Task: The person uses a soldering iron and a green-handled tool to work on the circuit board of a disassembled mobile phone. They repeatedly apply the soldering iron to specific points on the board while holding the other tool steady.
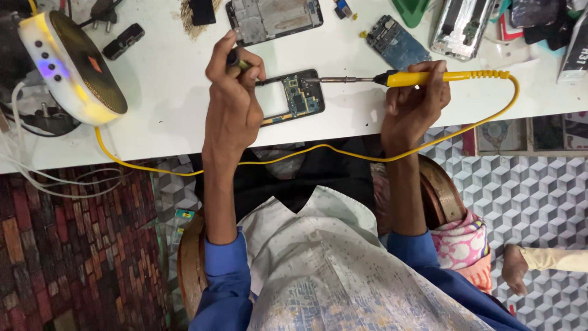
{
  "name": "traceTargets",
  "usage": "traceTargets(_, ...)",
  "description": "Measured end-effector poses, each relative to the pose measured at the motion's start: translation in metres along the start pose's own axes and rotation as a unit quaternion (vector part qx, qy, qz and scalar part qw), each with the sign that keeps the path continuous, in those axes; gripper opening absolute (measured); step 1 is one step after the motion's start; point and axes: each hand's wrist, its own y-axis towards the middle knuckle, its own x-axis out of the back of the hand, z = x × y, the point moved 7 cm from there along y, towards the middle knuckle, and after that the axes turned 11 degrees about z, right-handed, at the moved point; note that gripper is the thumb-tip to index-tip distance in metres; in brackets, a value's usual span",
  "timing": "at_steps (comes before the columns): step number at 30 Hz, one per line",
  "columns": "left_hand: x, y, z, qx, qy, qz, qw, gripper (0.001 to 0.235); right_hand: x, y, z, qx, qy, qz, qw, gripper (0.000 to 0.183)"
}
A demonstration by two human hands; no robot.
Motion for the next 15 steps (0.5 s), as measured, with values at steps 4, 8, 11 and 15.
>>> traceTargets(4, 0.007, -0.011, 0.001, -0.004, -0.027, -0.019, 0.999, 0.046, -0.001, -0.003, 0.001, 0.009, -0.010, 0.015, 1.000, 0.042)
traceTargets(8, 0.006, -0.015, 0.006, 0.005, -0.047, -0.017, 0.999, 0.043, 0.003, -0.003, 0.001, 0.021, -0.011, 0.009, 1.000, 0.041)
traceTargets(11, 0.005, -0.014, 0.010, 0.000, -0.034, -0.013, 0.999, 0.043, 0.003, -0.002, -0.002, 0.009, 0.002, 0.010, 1.000, 0.040)
traceTargets(15, 0.004, -0.014, 0.010, 0.004, -0.025, -0.002, 1.000, 0.045, 0.002, -0.002, 0.000, 0.017, -0.009, 0.008, 1.000, 0.038)
